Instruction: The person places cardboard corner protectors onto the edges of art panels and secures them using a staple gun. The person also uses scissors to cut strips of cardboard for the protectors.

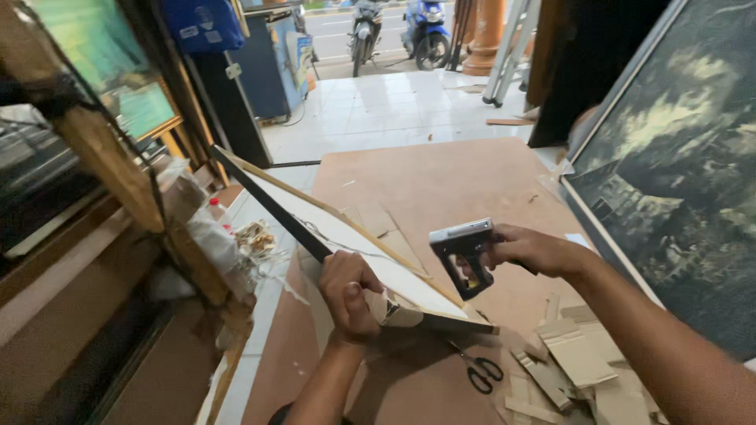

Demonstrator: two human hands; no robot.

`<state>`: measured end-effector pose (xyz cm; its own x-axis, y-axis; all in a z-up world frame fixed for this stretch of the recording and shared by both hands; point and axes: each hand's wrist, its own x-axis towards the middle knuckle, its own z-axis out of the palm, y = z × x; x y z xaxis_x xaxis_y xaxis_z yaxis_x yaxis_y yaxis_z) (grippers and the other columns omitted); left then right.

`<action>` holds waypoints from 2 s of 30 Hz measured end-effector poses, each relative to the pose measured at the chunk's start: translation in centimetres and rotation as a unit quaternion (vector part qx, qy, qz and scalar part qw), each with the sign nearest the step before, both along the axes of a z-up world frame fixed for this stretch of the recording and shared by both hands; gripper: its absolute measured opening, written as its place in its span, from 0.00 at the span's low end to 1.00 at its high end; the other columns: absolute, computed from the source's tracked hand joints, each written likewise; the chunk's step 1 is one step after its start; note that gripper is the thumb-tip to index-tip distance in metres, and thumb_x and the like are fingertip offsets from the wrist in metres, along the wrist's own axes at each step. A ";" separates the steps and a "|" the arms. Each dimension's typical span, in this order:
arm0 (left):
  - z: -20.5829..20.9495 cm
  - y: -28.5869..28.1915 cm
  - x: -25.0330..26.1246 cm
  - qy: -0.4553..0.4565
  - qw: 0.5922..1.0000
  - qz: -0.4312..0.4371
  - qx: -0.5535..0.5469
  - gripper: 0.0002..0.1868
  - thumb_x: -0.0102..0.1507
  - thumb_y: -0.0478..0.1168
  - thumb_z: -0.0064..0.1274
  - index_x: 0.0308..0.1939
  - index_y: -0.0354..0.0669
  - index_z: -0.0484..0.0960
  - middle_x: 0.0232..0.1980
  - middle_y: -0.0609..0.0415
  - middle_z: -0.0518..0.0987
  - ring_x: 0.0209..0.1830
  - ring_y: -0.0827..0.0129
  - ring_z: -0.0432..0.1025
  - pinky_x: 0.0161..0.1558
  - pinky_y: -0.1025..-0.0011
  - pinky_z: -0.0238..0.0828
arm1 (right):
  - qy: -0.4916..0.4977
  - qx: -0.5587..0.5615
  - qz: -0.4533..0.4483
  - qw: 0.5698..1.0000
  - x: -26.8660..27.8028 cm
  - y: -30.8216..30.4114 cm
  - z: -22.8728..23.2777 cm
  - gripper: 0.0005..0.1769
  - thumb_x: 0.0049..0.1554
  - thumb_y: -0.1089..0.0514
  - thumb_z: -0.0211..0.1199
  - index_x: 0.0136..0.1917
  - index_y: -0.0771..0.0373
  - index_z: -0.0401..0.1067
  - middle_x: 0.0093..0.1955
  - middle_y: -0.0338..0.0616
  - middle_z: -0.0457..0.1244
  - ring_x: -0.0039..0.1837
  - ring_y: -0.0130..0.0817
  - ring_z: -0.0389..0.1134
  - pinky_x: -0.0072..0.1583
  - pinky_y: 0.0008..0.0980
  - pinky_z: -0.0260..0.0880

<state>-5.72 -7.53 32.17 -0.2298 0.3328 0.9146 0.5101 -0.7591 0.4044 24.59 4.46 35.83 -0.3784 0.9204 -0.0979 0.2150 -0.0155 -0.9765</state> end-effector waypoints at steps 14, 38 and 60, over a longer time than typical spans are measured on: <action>-3.0 -1.9 -3.7 -0.034 0.998 -0.033 0.038 0.42 0.76 0.75 0.21 0.17 0.59 0.70 0.18 0.62 0.65 0.22 0.66 0.64 0.46 0.68 0.64 | -0.139 0.001 0.313 0.940 -12.0 -1.4 -0.3 0.28 0.57 0.45 0.76 0.56 0.74 0.82 0.40 0.51 0.67 0.47 0.42 0.69 0.57 0.38 0.71; -4.0 -1.6 -4.5 -0.091 0.987 -0.003 0.129 0.42 0.72 0.82 0.26 0.32 0.50 0.70 0.36 0.61 0.63 0.38 0.69 0.61 0.40 0.75 0.62 | -0.194 0.080 0.411 0.887 -14.3 -6.2 9.1 0.29 0.58 0.35 0.68 0.46 0.63 0.88 0.42 0.47 0.75 0.49 0.40 0.75 0.60 0.42 0.76; -2.4 -2.5 -2.5 -0.186 0.964 -0.090 0.165 0.33 0.74 0.73 0.46 0.45 0.47 0.63 0.38 0.55 0.64 0.39 0.70 0.59 0.46 0.67 0.57 | -0.339 0.094 0.320 0.880 -17.1 -2.2 2.7 0.30 0.61 0.32 0.63 0.62 0.58 0.77 0.57 0.32 0.68 0.61 0.27 0.66 0.64 0.32 0.68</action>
<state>-8.20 -10.02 29.79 -0.5280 0.1023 0.8430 0.2242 -0.9407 0.2546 7.52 2.26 38.55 -0.7382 0.5647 -0.3691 0.6547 0.4679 -0.5937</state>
